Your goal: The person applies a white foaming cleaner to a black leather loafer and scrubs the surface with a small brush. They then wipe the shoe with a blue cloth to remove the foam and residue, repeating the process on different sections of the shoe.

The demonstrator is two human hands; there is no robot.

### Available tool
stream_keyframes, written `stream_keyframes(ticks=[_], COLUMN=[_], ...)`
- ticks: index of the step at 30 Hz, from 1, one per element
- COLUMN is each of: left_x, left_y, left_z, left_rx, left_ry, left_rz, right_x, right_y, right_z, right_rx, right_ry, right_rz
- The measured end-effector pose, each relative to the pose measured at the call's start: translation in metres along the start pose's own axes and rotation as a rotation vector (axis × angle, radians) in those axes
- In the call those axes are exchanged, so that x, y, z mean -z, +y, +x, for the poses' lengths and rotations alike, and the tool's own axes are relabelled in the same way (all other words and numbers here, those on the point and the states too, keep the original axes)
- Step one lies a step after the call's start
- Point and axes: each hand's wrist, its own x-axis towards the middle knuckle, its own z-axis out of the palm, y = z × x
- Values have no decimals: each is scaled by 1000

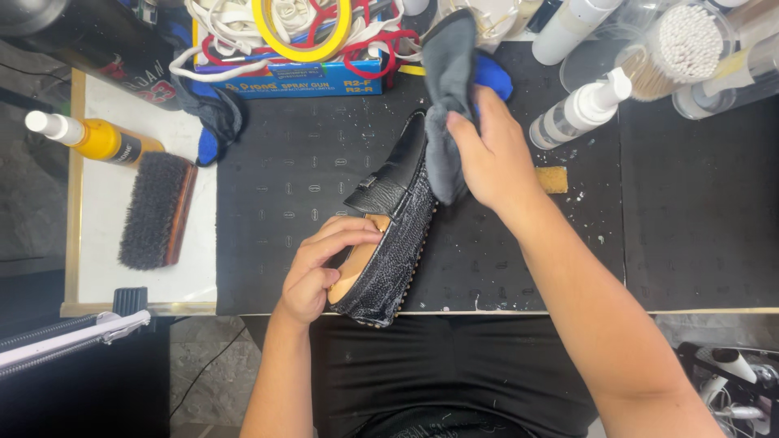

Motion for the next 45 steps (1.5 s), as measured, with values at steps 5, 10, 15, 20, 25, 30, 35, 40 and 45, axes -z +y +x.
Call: stream_keyframes(ticks=[5, 10, 15, 20, 25, 30, 35, 40, 45], left_x=[5, 3, 2, 4, 4, 4, 6, 5, 7], left_y=[3, 6, 8, 7, 3, -5, -3, 9, 14], left_z=[2, 4, 6, 5, 1, -2, -1, 1, -1], left_rx=[-50, -43, -51, -58, -58, -22, -80, -42, 89], left_ry=[-22, -8, -3, -7, -2, 17, -5, -23, -71], left_rz=[131, 116, 130, 136, 138, 142, 98, 114, -24], right_x=[-24, -34, -37, -43, -50, -58, -57, -43, -31], right_y=[0, -7, -16, -26, -25, -30, -31, -10, 4], right_z=[10, -18, -51, -82, -119, -156, -180, -183, -140], right_rx=[-7, 197, 250, 350, 365, 456, 498, 698, 134], right_ry=[-91, -10, 6, -8, -89, -208, -302, -206, 327], right_rz=[59, 20, -12, -77, -206, -144, -4, 161, 509])
